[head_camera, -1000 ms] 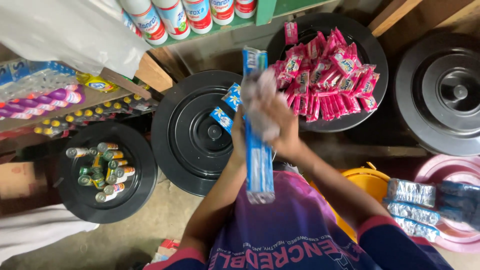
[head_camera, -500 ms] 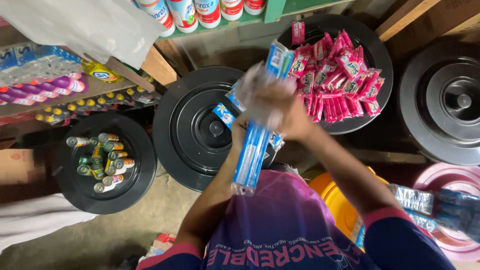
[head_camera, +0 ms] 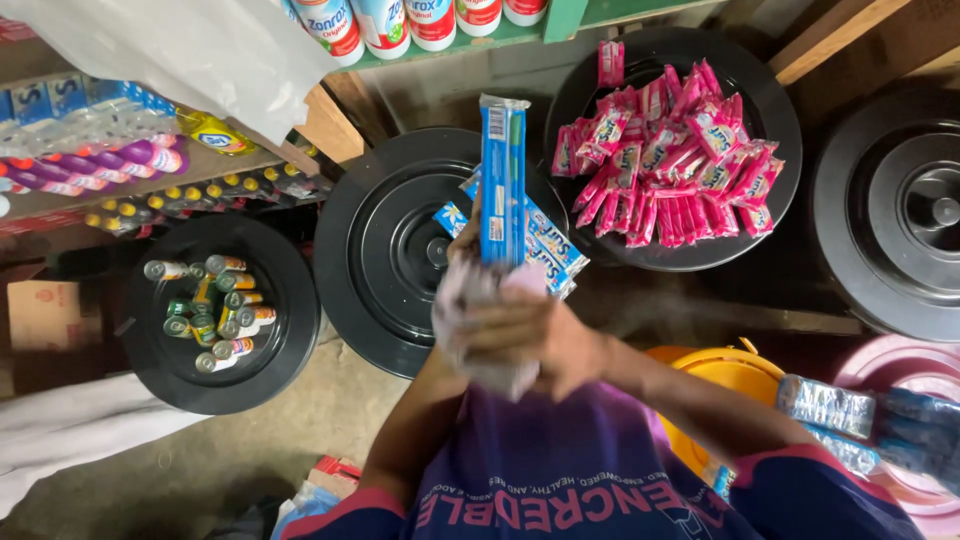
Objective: Wiping down detergent packets with a cloth and organizing them onto store shelves.
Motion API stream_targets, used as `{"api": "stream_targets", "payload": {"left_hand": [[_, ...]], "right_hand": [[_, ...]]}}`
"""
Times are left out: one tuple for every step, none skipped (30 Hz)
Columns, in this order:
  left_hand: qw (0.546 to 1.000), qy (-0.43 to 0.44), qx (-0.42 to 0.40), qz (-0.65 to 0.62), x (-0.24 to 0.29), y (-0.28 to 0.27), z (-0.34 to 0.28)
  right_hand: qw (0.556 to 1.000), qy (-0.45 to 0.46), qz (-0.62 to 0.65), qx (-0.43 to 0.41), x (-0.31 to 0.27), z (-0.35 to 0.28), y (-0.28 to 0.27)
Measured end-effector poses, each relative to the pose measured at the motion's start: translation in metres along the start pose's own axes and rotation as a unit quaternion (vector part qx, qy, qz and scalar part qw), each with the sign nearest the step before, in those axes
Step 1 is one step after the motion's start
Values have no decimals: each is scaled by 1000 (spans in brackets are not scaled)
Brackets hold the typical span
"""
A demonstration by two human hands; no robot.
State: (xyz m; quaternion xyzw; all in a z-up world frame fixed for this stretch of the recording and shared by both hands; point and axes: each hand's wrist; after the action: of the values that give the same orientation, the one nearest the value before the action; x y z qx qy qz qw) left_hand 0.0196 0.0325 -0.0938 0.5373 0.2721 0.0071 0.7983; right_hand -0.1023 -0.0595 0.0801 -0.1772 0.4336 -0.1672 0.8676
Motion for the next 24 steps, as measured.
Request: {"api": "stream_targets", "payload": {"left_hand": [[968,160,46,187,-1,-8,16],[875,309,89,362,-2,-16,32],[875,308,89,363,-26,24,22],[804,287,77,516,-51,63,12],[709,259,65,653,-76,103,0],[709,258,67,653,-73,97,-1],[693,249,104,668,-69,90,0],[676,239,140,683,-66,83,0],[675,240,138,684,-57,73,4],[646,224,188,705,-49,63,8],[615,206,236,724,-40,53,14],[615,204,232,725,-36,47,19],[581,185,282,740,-33,40,22],[545,166,330,752,-30,34,25],[545,166,331,752,-38,36,26],[711,147,195,659,-45,39,26],[838,122,46,531,-52,42,29],[837,123,46,531,-53,43,36],[834,99,-15,543,-53,44,42],[826,74,-76,554,-54,44,48],[825,76,-76,555,-59,52,39],[911,70,37,406,-64,59,30],[958,60,148,239,-70,65,22],[958,60,147,240,-76,64,25]], "right_hand": [[999,-25,1,-26,-4,-5,2],[997,-51,2,-52,-8,-10,3],[997,-51,2,-51,-1,-6,-5],[996,-53,-26,-64,6,-3,-12],[994,-55,-53,-79,12,-2,-20],[994,-54,-51,-78,22,3,-25],[997,-19,-47,-66,32,7,-31],[998,16,-42,-54,42,11,-37],[998,14,-43,-53,40,19,-45],[997,35,-57,-44,38,27,-54],[995,57,-72,-32,37,34,-63],[995,56,-75,-29,50,36,-68],[994,56,-98,13,62,37,-73],[990,56,-120,55,74,37,-77],[990,57,-119,54,85,38,-87],[983,56,-155,76,95,39,-97],[975,51,-193,96,106,42,-107],[975,50,-192,96,117,37,-114],[975,89,-172,110,127,34,-121],[972,128,-153,123,138,30,-127],[973,127,-151,122,138,28,-131],[966,221,-21,135,137,25,-136],[934,310,107,144,137,23,-142],[934,309,107,144,149,19,-141]]}}
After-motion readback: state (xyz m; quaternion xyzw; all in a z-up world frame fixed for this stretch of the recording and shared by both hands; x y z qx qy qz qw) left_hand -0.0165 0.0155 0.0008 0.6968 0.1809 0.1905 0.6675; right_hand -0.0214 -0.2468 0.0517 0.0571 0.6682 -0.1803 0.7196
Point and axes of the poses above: each hand's wrist, its own z-axis towards the middle knuckle, its own y-axis out of the palm, x = y × z, and after that the axes turned 14 degrees about y, right-handed
